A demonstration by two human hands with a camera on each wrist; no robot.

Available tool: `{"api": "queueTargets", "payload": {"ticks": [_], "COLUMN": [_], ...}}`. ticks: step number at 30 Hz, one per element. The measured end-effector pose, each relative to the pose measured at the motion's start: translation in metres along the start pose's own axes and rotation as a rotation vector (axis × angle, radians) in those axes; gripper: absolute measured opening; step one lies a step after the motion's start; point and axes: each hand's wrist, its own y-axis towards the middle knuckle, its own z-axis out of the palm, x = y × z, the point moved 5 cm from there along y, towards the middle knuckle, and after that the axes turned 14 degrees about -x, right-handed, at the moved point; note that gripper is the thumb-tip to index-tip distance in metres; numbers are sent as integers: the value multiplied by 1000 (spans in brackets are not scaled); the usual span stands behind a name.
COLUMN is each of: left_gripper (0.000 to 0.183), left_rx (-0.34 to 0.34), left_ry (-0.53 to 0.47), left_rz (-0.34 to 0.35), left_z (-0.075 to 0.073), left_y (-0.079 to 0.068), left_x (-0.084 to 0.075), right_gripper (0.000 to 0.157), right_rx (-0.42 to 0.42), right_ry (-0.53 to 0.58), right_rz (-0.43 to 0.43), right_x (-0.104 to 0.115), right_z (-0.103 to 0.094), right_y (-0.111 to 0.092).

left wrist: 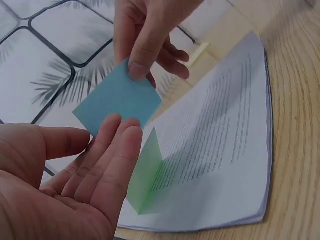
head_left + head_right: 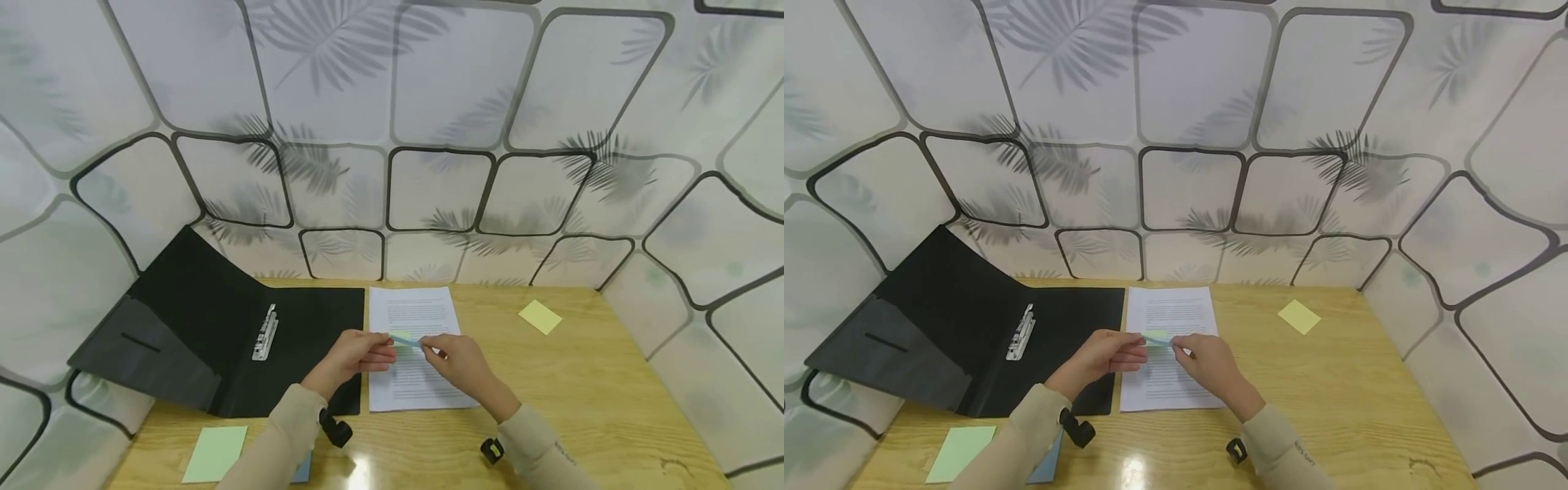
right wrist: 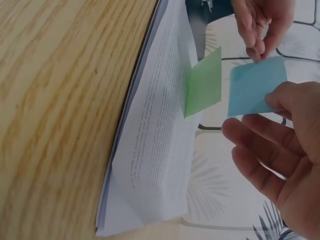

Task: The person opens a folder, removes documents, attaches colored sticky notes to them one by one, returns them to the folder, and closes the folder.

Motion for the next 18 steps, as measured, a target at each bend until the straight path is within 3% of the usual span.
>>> {"api": "queueTargets", "payload": {"ticks": [6,11,14,18], "left_gripper": [40,37,34,34], "left_rx": [23,2,-16,-33], "left_ry": [-80,-63,-37,17], "left_rz": [-58,-61,-39,27], "left_z": [4,6,8,11], "left_y": [-1,0,1,-1], "left_x": [1,2,2,2], "right_gripper": [17,20,29,36], "right_rx": [-35,-43,-3,20], "right_ry": [-4,-31,-60,-27], "right_rz": [-80,-125,-71,111], "right_x": [3,1,-5,-21], "right_z": [-2,-4,-5,-9], "right_y": [-2,-3,-3,0]}}
